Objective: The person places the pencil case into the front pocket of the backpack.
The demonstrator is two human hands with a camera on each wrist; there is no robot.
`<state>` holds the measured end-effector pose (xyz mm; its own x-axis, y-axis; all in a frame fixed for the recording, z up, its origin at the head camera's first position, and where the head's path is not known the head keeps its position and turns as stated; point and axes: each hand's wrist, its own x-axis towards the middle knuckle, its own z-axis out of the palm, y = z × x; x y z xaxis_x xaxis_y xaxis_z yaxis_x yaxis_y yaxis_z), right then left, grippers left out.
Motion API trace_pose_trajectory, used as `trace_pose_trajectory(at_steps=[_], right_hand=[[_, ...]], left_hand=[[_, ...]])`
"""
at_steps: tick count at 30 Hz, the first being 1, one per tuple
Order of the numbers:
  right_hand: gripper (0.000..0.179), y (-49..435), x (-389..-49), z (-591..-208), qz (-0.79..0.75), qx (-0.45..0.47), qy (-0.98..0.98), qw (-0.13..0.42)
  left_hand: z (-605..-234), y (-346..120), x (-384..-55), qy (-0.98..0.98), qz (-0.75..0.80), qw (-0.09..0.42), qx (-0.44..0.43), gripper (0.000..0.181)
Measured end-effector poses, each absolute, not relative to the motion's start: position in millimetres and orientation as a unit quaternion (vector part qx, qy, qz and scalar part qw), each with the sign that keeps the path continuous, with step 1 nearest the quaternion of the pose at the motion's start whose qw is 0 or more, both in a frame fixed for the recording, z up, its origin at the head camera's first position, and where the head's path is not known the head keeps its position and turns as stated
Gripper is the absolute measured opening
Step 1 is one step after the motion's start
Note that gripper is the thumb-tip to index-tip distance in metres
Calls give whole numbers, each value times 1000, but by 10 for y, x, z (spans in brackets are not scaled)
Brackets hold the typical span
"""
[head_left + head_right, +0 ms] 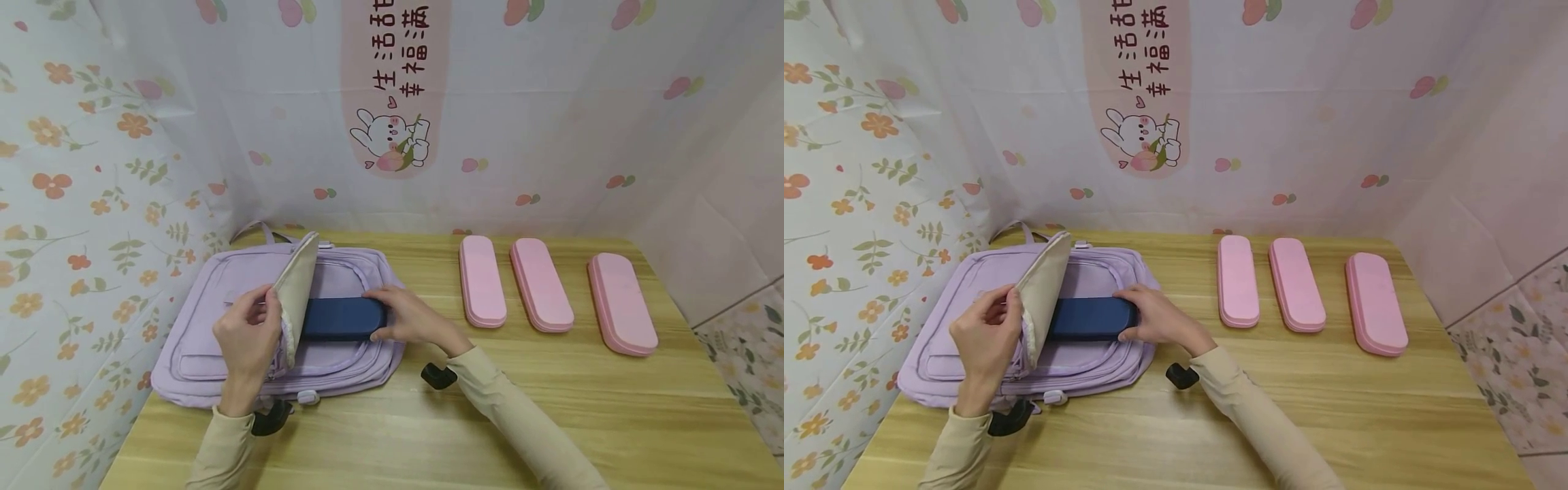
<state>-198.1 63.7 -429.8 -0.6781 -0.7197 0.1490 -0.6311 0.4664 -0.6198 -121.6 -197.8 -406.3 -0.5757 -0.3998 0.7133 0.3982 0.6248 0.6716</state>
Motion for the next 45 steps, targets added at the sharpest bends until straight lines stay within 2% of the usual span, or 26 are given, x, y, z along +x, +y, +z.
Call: trace_pose_trajectory(at_steps=[7, 17, 30, 37, 45], right_hand=[[75, 499, -1992, -4294, -314, -388, 863, 75], [71, 308, -1956, -4398, -333, -389, 858, 46], [72, 65, -1866, -4470, -387, -321, 859, 93], [68, 31, -1862, -4527, -379, -346, 856, 67], [67, 145, -1849, -4483, -369, -339, 863, 61]], left_hand=[[-4050, -1949, -1219, -775, -433, 460, 4, 11], [-4067, -1957, -1230, -776, -437, 455, 1, 11], [-4137, -1945, -1243, -770, -421, 479, -20, 12], [-4153, -1951, -1219, -775, -418, 474, -9, 12], [-4163, -1970, -1214, -775, -420, 472, -4, 11]])
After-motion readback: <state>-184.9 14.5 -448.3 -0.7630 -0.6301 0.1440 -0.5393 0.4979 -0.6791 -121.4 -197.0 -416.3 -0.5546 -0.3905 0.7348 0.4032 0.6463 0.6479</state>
